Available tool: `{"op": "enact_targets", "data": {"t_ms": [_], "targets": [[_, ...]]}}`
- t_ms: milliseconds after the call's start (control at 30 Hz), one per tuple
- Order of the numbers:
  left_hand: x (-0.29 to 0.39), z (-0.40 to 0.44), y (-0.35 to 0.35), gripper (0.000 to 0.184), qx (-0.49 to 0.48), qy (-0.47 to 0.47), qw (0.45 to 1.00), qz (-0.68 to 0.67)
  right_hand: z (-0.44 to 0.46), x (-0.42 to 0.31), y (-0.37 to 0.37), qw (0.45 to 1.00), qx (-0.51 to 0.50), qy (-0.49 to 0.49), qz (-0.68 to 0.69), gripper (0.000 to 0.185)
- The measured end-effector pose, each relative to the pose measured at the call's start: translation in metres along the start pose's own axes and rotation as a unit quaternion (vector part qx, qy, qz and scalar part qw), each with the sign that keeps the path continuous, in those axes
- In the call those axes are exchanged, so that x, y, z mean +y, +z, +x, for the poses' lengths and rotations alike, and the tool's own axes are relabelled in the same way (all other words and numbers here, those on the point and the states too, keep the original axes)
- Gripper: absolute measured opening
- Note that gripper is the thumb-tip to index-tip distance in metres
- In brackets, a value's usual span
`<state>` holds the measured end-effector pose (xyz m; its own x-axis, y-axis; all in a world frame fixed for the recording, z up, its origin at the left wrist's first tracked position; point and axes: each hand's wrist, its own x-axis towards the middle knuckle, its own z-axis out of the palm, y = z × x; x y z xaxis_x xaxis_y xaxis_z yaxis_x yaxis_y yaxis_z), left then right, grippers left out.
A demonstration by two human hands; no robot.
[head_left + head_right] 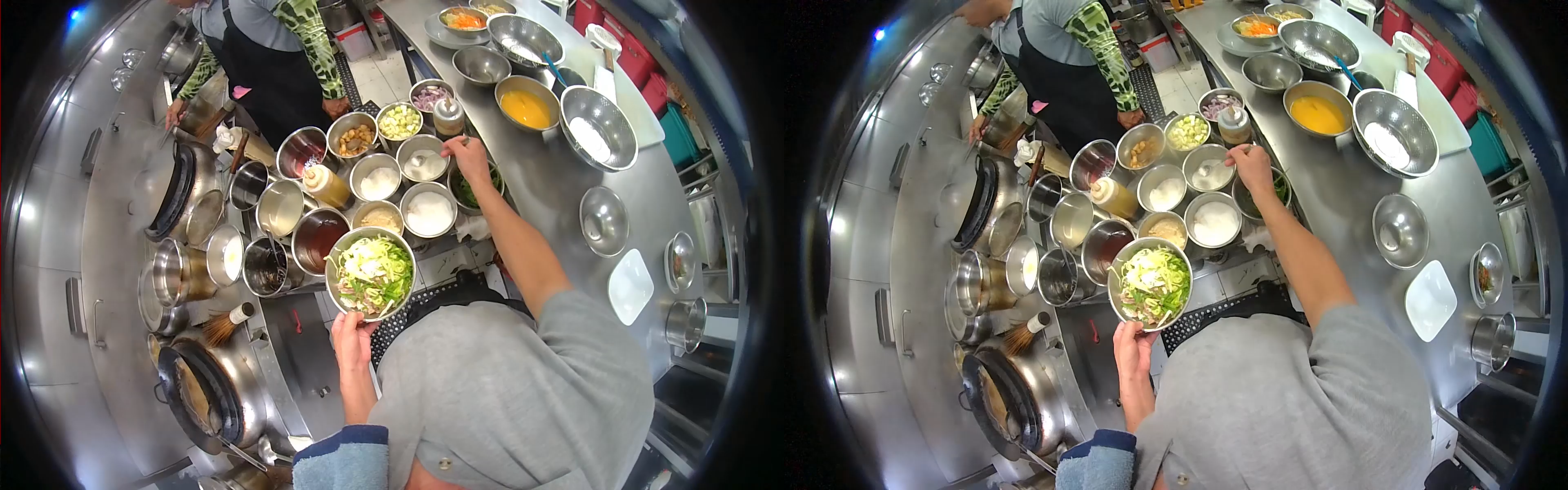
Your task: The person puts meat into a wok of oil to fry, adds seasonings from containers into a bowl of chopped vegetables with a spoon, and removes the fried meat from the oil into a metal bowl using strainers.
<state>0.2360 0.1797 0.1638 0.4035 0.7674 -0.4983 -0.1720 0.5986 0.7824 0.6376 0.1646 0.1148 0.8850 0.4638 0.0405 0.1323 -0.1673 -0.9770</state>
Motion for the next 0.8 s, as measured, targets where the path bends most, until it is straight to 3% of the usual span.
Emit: {"op": "enact_targets", "data": {"t_ms": [200, 433, 467, 567, 800], "targets": [[-0.002, 0.018, 0.016, 0.014, -0.047, -0.026, 0.998, 0.010, -0.009, -0.019, -0.039, 0.992, -0.039, 0.031, 0.113, 0.025], [-0.003, 0.047, 0.053, 0.004, -0.094, -0.044, 0.994, 0.032, -0.067, -0.102, -0.068, 0.968, -0.127, 0.021, 0.213, 0.021], [-0.004, 0.052, 0.056, 0.005, -0.105, -0.047, 0.993, 0.040, -0.071, -0.105, -0.067, 0.968, -0.155, -0.007, 0.199, 0.025], [0.002, 0.050, 0.065, 0.006, -0.114, -0.050, 0.991, 0.041, -0.071, -0.105, -0.049, 0.987, -0.083, -0.131, 0.050, 0.028], [-0.003, 0.036, 0.046, 0.012, -0.076, -0.038, 0.996, 0.035, -0.020, -0.015, 0.007, 0.993, -0.032, -0.041, -0.103, 0.028]]}}
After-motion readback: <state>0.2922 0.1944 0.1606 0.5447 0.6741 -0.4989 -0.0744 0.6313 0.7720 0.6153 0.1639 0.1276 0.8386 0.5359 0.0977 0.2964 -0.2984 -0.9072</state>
